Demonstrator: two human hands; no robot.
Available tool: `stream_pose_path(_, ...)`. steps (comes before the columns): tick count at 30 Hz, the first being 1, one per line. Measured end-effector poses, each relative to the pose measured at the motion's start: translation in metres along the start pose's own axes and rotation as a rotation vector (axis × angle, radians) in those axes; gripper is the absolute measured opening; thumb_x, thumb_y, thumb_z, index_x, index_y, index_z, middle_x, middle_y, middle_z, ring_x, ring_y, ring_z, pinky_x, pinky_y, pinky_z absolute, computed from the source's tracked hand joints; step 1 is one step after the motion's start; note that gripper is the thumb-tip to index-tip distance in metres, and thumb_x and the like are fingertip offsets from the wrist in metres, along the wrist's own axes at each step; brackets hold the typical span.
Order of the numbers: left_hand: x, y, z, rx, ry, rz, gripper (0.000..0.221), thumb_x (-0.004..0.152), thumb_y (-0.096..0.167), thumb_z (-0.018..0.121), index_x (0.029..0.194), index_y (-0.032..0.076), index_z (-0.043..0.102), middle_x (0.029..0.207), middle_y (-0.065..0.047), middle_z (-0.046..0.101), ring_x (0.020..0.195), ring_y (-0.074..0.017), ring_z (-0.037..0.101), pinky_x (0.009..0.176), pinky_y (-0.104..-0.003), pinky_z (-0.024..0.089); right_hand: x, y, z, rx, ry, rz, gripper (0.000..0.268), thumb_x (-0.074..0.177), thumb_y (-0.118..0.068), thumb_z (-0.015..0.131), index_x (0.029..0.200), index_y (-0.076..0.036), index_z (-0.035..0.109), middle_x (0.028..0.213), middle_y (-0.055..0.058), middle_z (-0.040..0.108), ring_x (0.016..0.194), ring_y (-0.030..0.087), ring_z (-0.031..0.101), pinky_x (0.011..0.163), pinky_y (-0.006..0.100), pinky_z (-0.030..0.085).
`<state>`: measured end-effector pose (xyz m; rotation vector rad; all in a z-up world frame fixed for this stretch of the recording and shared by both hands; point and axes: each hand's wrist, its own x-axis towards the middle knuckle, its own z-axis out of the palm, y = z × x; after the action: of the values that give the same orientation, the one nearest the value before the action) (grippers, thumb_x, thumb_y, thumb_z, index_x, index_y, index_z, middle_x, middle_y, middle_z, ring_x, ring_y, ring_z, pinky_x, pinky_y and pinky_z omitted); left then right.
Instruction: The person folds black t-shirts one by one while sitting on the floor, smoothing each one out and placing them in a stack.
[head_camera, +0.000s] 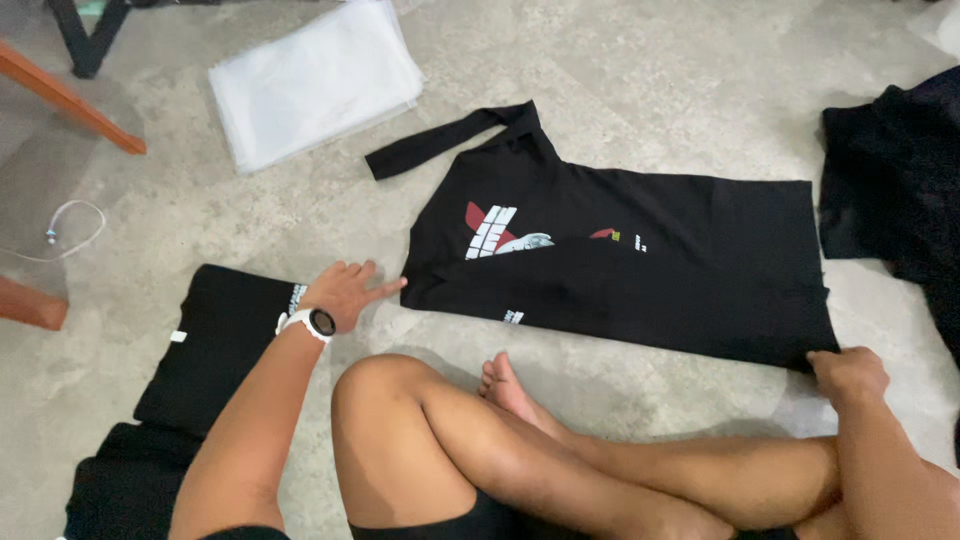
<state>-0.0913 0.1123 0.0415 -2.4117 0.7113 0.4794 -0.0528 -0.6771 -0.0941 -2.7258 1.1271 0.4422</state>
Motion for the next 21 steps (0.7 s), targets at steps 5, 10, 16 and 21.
stream_pose_path(5, 0.003, 0.011, -0.002, 0.048, -0.299, 0.031, 0.081, 0.096, 0.016, 0.041, 0.154, 0.043, -0.009, 0.129, -0.009, 0.044, 0.095, -0.0178, 0.057, 0.092, -0.035, 0.036, 0.002, -0.006, -0.001, -0.005, -0.025, 0.045, 0.052, 0.081, -0.037, 0.072, 0.113, 0.004, 0.072, 0.113, 0.028, 0.072, 0.102, 0.047, 0.067, 0.086, 0.047, 0.050)
stream_pose_path(10, 0.004, 0.001, -0.007, 0.095, -0.354, 0.064, 0.088, 0.097, 0.014, 0.048, 0.151, 0.048, -0.012, 0.132, -0.008, 0.037, 0.085, -0.0188, 0.057, 0.094, -0.032, 0.038, 0.014, 0.000, -0.001, -0.111, -0.089, -0.008, 0.048, 0.085, -0.046, 0.070, 0.104, -0.002, 0.078, 0.103, 0.022, 0.076, 0.094, 0.041, 0.071, 0.076, 0.045, 0.052)
stream_pose_path(16, 0.009, -0.013, -0.016, 0.063, -0.413, 0.124, 0.080, 0.099, 0.015, 0.042, 0.150, 0.051, -0.007, 0.141, -0.008, 0.033, 0.093, -0.0265, 0.055, 0.089, -0.033, 0.043, -0.014, -0.015, -0.020, 0.011, -0.110, 0.114, 0.041, 0.085, -0.039, 0.074, 0.092, 0.002, 0.075, 0.081, 0.022, 0.079, 0.078, 0.038, 0.075, 0.076, 0.041, 0.051)
stream_pose_path(21, 0.043, 0.002, -0.020, -0.748, 0.506, -0.442, 0.036, 0.089, 0.044, 0.057, 0.075, 0.015, 0.073, 0.083, -0.003, 0.061, 0.060, -0.0359, 0.060, 0.060, -0.047, 0.047, -0.048, -0.029, -0.042, -0.014, -0.128, 0.035, 0.066, 0.087, -0.055, 0.065, 0.101, 0.009, 0.073, 0.095, 0.027, 0.076, 0.089, 0.042, 0.071, 0.074, 0.044, 0.048)
